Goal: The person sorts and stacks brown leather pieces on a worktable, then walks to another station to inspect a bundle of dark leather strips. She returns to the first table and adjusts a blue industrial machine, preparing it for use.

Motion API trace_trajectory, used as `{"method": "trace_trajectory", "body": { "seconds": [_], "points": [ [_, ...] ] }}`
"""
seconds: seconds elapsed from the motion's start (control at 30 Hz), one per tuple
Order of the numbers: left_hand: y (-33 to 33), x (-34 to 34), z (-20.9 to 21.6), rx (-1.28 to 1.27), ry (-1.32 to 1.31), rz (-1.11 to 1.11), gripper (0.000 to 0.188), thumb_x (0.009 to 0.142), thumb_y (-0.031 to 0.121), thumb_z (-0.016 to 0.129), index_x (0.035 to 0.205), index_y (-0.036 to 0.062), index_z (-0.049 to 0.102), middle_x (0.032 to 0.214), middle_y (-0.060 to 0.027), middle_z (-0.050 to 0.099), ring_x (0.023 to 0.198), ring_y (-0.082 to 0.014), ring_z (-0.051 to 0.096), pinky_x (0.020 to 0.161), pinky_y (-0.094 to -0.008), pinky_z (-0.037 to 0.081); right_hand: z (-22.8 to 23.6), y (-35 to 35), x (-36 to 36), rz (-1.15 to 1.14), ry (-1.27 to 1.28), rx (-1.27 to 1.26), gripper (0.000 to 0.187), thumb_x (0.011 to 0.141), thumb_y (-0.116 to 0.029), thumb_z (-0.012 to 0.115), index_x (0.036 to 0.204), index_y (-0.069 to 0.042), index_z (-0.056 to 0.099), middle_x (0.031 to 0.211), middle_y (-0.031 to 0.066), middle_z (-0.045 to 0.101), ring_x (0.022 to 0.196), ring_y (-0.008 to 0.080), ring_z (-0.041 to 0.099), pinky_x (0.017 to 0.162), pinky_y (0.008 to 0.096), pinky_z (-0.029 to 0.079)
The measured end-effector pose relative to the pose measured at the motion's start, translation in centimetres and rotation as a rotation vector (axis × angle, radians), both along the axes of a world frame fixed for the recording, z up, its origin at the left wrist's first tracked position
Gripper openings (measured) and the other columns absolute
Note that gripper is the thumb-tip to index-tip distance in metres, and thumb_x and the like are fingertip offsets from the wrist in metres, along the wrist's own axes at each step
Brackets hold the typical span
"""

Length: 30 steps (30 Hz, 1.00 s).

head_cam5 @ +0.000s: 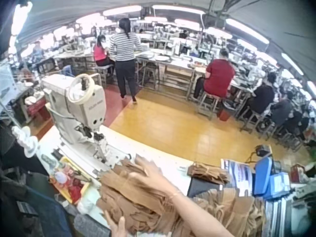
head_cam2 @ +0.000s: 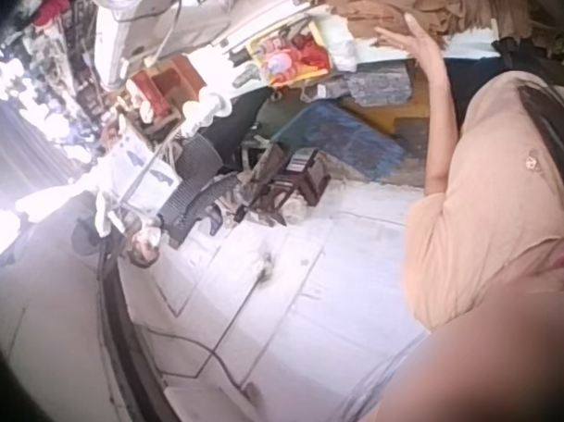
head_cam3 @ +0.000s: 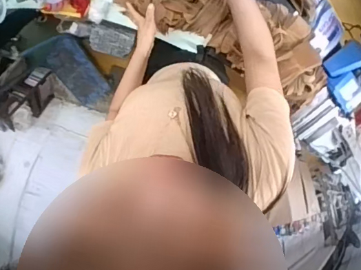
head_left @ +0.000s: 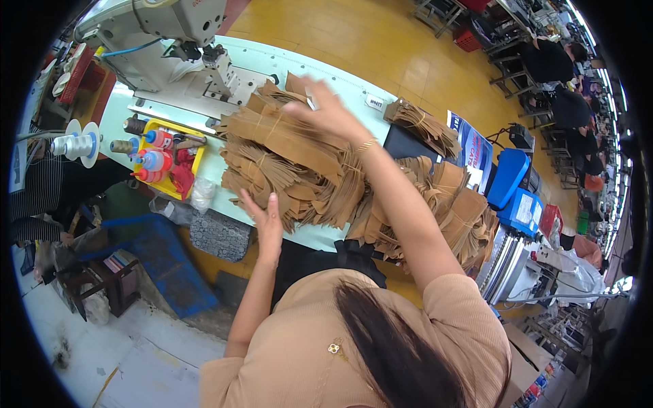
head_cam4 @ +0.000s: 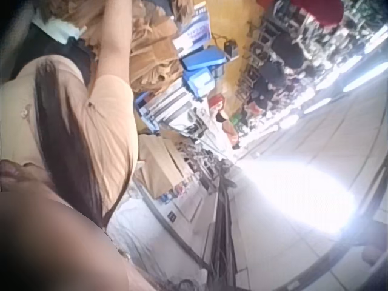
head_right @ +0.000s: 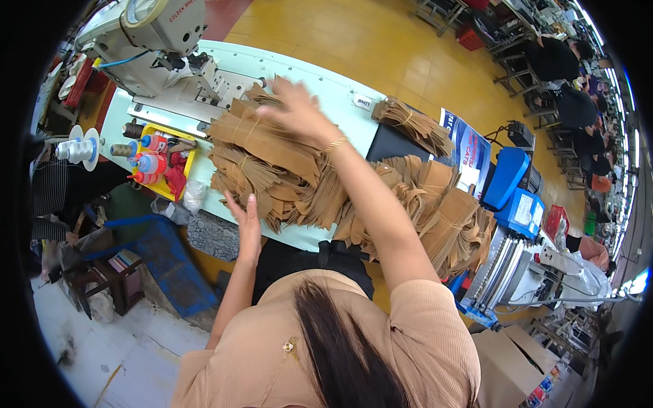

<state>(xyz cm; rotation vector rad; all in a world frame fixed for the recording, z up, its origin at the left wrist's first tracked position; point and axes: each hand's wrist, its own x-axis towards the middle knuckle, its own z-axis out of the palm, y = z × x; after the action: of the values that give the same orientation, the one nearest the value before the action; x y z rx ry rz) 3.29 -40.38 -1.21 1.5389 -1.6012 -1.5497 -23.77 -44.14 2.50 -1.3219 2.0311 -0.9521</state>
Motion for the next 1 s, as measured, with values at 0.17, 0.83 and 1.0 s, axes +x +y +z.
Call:
{"method": "trace_trajectory", "body": {
  "seconds": [0.17,0.83,1.0],
  "points": [
    [0.6,0.5,2.9,-0.332,-0.005,-0.12,0.071,0.091,0.021,0.064,0.146,0.0008,0.023,0.137,-0.0204,0.032,0.123,-0.0305,0.039,0.104,-0.0399,0.034,0.6,11.7,-1.7,-0.779,-0.45,-0.08,0.052,0.095,-0.031,0.057,0.134,0.001,0.044,0.129,0.0134,0.054,0.116,0.0205,0.052,0.098,0.0342,0.042],
    [-7.0,-10.1,8.2,-0.904,-0.028,-0.678,0.033,0.088,0.014,0.061,0.119,0.002,0.058,0.119,-0.0193,0.056,0.114,-0.0343,0.052,0.098,-0.0438,0.041,-8.9,12.6,6.6,-0.873,-0.181,0.34,0.104,0.065,-0.028,0.08,0.147,-0.018,0.019,0.13,0.0315,0.036,0.12,0.0498,0.038,0.1,0.0523,0.039],
    [-14.2,-19.7,4.7,-0.913,-0.341,-1.16,0.045,0.091,0.034,0.056,0.126,0.0056,0.057,0.135,-0.0198,0.05,0.129,-0.0361,0.045,0.105,-0.0447,0.037,-8.3,15.6,8.6,-0.839,-0.155,-0.115,0.096,0.066,-0.018,0.077,0.144,-0.005,0.022,0.137,0.0224,0.036,0.128,0.0369,0.038,0.109,0.0433,0.032]
  ]
}}
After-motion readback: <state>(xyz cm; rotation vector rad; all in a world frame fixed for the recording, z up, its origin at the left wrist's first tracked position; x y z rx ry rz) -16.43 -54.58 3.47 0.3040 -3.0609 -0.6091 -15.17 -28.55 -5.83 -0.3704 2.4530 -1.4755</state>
